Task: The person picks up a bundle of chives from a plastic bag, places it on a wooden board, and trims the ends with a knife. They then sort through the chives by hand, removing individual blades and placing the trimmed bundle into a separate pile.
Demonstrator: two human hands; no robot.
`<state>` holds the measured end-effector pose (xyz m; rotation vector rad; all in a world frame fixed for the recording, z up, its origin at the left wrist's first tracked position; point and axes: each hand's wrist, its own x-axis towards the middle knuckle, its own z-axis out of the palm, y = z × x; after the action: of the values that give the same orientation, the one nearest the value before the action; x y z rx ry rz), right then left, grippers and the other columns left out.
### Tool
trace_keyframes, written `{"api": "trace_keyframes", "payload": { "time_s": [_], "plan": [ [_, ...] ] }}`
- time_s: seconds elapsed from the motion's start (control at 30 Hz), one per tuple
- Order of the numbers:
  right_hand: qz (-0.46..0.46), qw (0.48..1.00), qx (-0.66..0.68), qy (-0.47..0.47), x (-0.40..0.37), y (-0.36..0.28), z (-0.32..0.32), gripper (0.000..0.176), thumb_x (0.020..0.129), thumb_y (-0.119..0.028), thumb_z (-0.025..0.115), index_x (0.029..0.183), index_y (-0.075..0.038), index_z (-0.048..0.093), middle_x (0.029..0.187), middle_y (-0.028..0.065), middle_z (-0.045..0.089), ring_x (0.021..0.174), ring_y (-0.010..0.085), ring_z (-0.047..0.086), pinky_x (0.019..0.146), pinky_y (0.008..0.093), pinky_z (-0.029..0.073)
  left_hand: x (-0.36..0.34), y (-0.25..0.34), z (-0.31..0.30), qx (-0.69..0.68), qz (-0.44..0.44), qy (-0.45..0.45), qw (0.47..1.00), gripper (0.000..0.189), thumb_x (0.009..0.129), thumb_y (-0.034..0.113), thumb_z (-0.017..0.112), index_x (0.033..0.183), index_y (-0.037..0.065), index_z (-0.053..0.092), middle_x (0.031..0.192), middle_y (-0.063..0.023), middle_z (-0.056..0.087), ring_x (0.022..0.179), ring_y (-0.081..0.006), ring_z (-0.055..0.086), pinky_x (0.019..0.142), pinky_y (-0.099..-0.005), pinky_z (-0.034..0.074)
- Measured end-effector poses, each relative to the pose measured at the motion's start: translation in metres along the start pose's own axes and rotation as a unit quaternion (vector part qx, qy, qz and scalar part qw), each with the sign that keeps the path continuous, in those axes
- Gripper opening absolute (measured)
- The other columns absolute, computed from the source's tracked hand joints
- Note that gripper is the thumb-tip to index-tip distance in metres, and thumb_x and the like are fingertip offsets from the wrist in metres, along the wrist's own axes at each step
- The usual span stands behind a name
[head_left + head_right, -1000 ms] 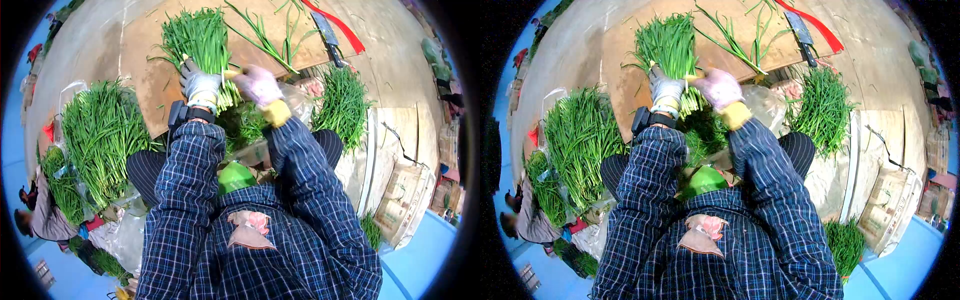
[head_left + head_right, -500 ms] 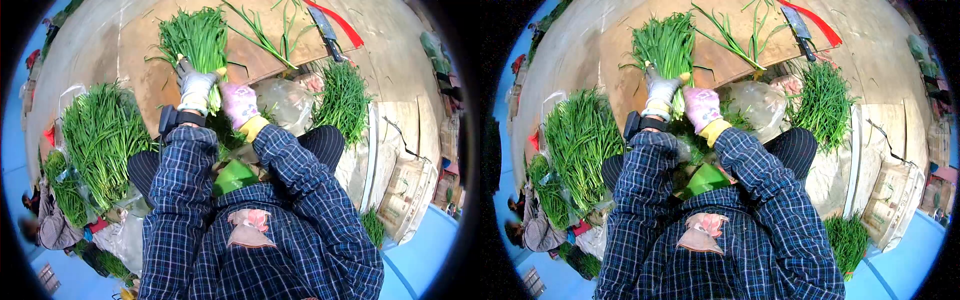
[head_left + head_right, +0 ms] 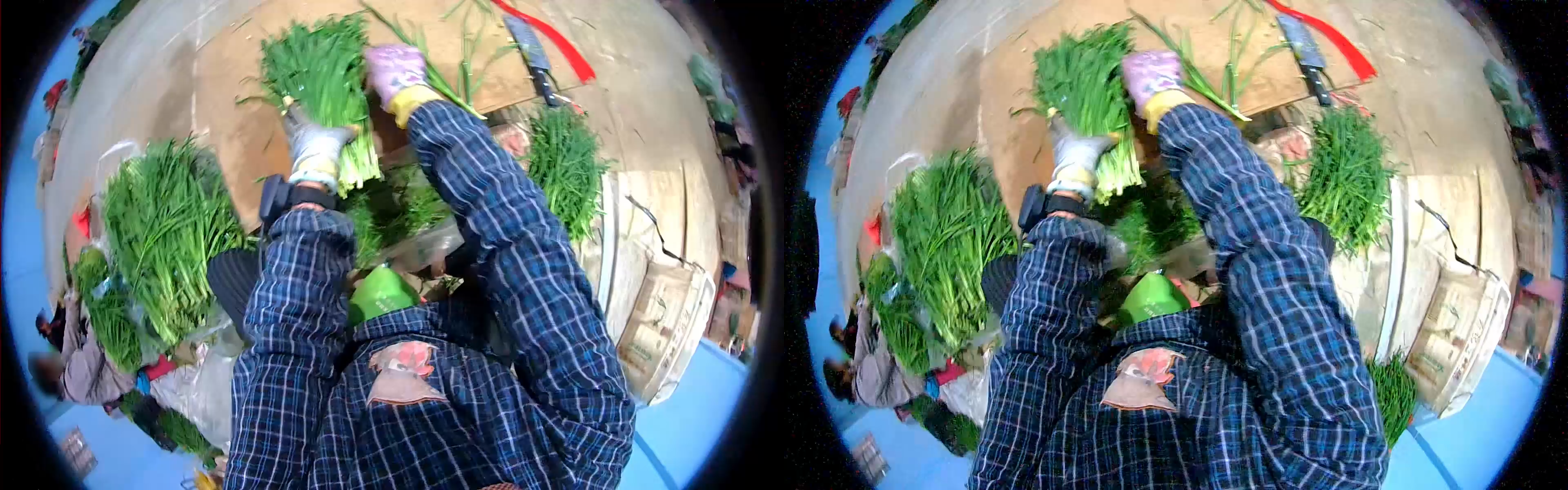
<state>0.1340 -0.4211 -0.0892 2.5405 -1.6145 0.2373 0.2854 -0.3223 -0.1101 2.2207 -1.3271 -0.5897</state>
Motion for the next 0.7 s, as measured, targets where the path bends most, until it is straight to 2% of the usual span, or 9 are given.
{"api": "trace_keyframes", "payload": {
  "time_s": [0.03, 0.1, 0.17, 0.23, 0.3, 0.43, 0.57, 0.63, 0.7],
  "plan": [
    [0.008, 0.997, 0.003, 0.080, 0.011, 0.004, 0.008, 0.021, 0.078, -0.020, 0.057, 0.096, -0.011, 0.063, 0.087, 0.0128, 0.066, 0.083, 0.0287, 0.064, 0.068, 0.0398, 0.051, -0.001, 0.000, 0.003, -0.012, 0.020, 0.014, 1.000, 0.118, 0.051, 0.031, 0.084, 0.141, 0.004, 0.012, 0.144, -0.0213, 0.018, 0.134, -0.0342, 0.019, 0.109, -0.0365, 0.023],
    [0.039, 0.996, 0.042, 0.063, 0.013, 0.016, -0.010, 0.029, 0.076, -0.023, 0.059, 0.102, -0.011, 0.061, 0.089, 0.0131, 0.065, 0.085, 0.0303, 0.063, 0.071, 0.0419, 0.050, -0.002, 0.009, -0.002, 0.012, -0.035, -0.020, 0.999, 0.117, 0.053, 0.029, 0.084, 0.141, 0.004, 0.011, 0.145, -0.0198, 0.018, 0.134, -0.0346, 0.019, 0.109, -0.0367, 0.022],
    [0.158, 0.976, 0.127, 0.076, -0.010, 0.036, -0.030, 0.034, 0.073, -0.026, 0.066, 0.103, -0.009, 0.063, 0.097, 0.0154, 0.065, 0.089, 0.0296, 0.063, 0.075, 0.0387, 0.051, -0.003, 0.008, -0.004, 0.007, -0.030, -0.021, 0.999, 0.116, 0.053, 0.032, 0.084, 0.140, 0.005, 0.013, 0.145, -0.0196, 0.017, 0.133, -0.0342, 0.020, 0.108, -0.0389, 0.023],
    [0.286, 0.943, 0.170, 0.005, -0.051, 0.060, -0.050, 0.043, 0.072, -0.034, 0.069, 0.103, -0.006, 0.062, 0.100, 0.0171, 0.064, 0.093, 0.0298, 0.062, 0.078, 0.0402, 0.050, -0.002, 0.009, -0.001, 0.030, -0.039, -0.013, 0.999, 0.115, 0.053, 0.033, 0.084, 0.140, 0.006, 0.014, 0.145, -0.0189, 0.018, 0.133, -0.0339, 0.021, 0.108, -0.0400, 0.024],
    [0.350, 0.911, 0.118, -0.183, -0.074, 0.075, -0.052, 0.049, 0.069, -0.038, 0.072, 0.103, -0.003, 0.062, 0.102, 0.0181, 0.063, 0.094, 0.0298, 0.062, 0.080, 0.0406, 0.050, -0.003, 0.010, 0.001, 0.055, -0.050, -0.009, 0.997, 0.114, 0.053, 0.035, 0.083, 0.140, 0.007, 0.015, 0.145, -0.0182, 0.018, 0.133, -0.0337, 0.021, 0.107, -0.0410, 0.025],
    [0.306, 0.937, 0.087, -0.143, -0.091, 0.071, -0.007, 0.028, 0.069, -0.021, 0.068, 0.090, -0.003, 0.066, 0.094, 0.0165, 0.066, 0.093, 0.0300, 0.063, 0.078, 0.0395, 0.051, -0.007, 0.015, -0.004, 0.042, -0.037, -0.008, 0.998, 0.112, 0.055, 0.038, 0.083, 0.139, 0.008, 0.017, 0.145, -0.0165, 0.019, 0.133, -0.0335, 0.022, 0.107, -0.0415, 0.026],
    [0.234, 0.954, 0.122, -0.145, -0.081, 0.058, 0.002, 0.030, 0.071, -0.022, 0.067, 0.095, -0.005, 0.066, 0.089, 0.0179, 0.065, 0.089, 0.0321, 0.063, 0.076, 0.0394, 0.051, -0.005, 0.008, -0.001, 0.037, -0.022, 0.007, 0.999, 0.112, 0.055, 0.038, 0.083, 0.140, 0.009, 0.016, 0.145, -0.0173, 0.019, 0.133, -0.0334, 0.021, 0.107, -0.0419, 0.026],
    [0.216, 0.919, 0.299, -0.143, -0.078, 0.027, -0.008, 0.031, 0.071, -0.025, 0.067, 0.094, -0.005, 0.065, 0.090, 0.0194, 0.065, 0.089, 0.0342, 0.063, 0.074, 0.0403, 0.051, -0.005, 0.014, -0.004, 0.053, -0.043, -0.007, 0.998, 0.114, 0.054, 0.038, 0.083, 0.141, 0.011, 0.014, 0.145, -0.0174, 0.018, 0.133, -0.0333, 0.021, 0.107, -0.0424, 0.026],
    [0.149, 0.909, 0.359, -0.150, -0.093, -0.009, -0.013, 0.038, 0.072, -0.031, 0.067, 0.098, -0.005, 0.063, 0.092, 0.0201, 0.064, 0.090, 0.0353, 0.061, 0.077, 0.0421, 0.049, -0.007, 0.016, -0.004, 0.051, -0.046, -0.005, 0.998, 0.116, 0.055, 0.039, 0.083, 0.142, 0.010, 0.012, 0.146, -0.0177, 0.018, 0.133, -0.0332, 0.021, 0.107, -0.0426, 0.026]
  ]
}}
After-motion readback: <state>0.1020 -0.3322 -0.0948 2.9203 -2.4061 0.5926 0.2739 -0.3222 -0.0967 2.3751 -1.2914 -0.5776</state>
